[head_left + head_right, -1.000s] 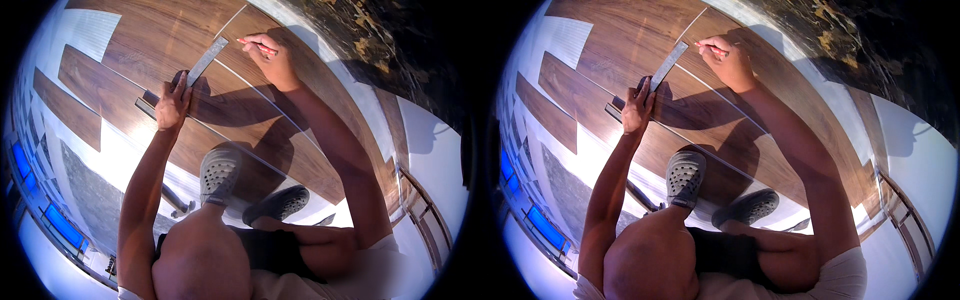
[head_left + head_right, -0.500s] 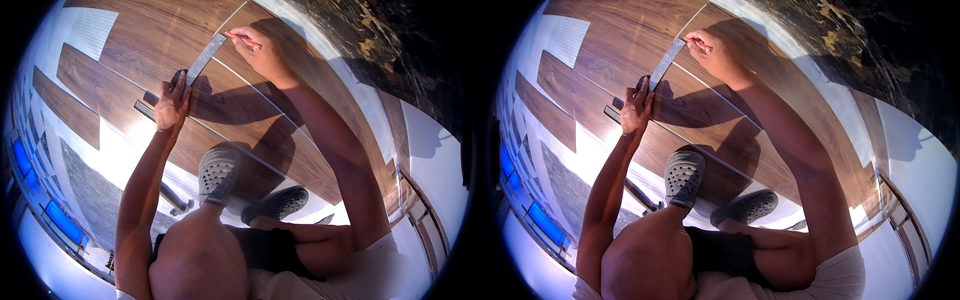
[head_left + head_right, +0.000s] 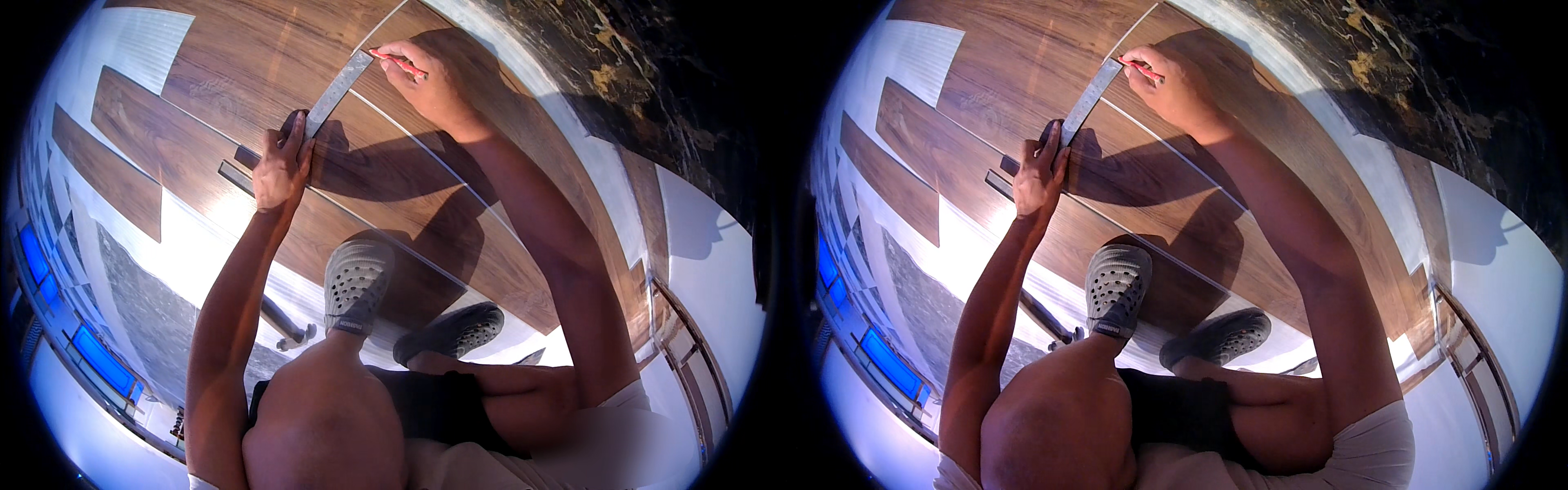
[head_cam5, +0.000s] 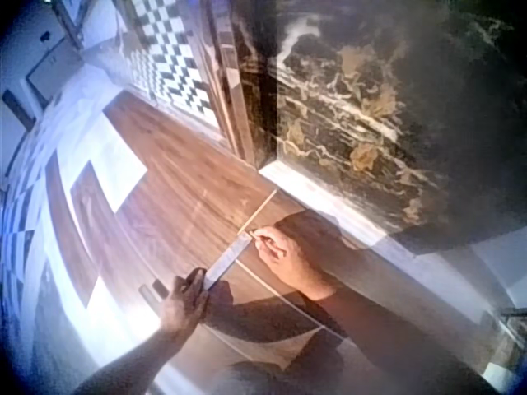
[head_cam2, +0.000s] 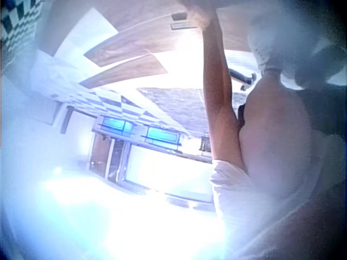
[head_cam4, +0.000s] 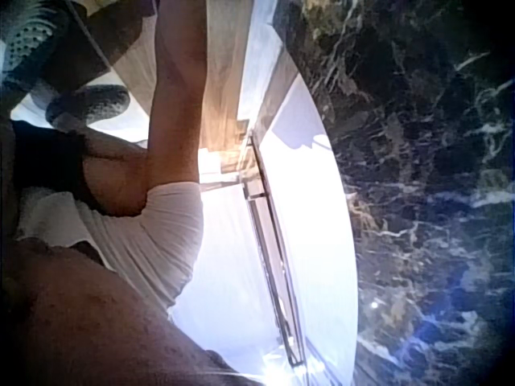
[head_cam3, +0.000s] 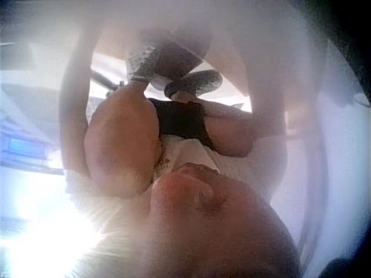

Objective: The person fits wooden-style planks onto a white underlay by aligning them by hand and marking measurements using a pencil and a square tool.

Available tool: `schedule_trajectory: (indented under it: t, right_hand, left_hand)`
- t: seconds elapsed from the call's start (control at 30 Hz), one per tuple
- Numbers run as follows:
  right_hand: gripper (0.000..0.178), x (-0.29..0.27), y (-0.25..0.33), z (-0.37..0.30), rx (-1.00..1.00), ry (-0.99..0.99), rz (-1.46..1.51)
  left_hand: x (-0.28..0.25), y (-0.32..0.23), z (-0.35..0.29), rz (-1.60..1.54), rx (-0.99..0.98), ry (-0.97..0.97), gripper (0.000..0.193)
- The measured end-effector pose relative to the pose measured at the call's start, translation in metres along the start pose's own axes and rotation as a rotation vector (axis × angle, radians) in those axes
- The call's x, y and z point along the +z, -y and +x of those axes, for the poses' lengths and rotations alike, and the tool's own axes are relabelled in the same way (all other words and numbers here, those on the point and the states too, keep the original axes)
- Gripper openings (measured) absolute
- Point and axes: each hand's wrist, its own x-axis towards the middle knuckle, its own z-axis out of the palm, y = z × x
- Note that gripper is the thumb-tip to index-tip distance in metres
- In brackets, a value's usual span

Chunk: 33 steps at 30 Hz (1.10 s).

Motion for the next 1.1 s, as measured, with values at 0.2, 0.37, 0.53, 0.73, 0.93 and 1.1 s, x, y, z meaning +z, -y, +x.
schedule_trajectory:
  t: [0.2,0.37,0.53,0.73,0.93,1.1]
  right_hand:
    - [0.018,-0.003,0.002,0.002,0.0,0.019,-0.021]
    - [0.019,-0.003,0.002,0.002,0.016,0.028,0.005]
    - [0.019,-0.003,0.002,0.001,0.031,0.039,0.011]
    - [0.019,-0.003,0.001,0.002,0.025,0.058,-0.036]
    - [0.019,-0.009,0.003,0.004,-0.039,0.046,0.004]
    - [0.018,-0.006,0.005,0.007,-0.093,0.05,-0.071]
  left_hand:
    - [-0.001,-0.003,0.0,0.019,-0.018,0.011,0.048]
    - [-0.002,-0.007,0.0,0.021,-0.041,0.025,0.048]
    - [-0.004,-0.009,0.0,0.024,-0.053,0.046,0.048]
    - [-0.002,-0.008,0.0,0.031,-0.054,0.025,0.048]
    - [-0.002,-0.011,0.001,0.038,-0.045,0.009,0.048]
    - [-0.003,-0.01,0.0,0.022,-0.001,-0.016,0.049]
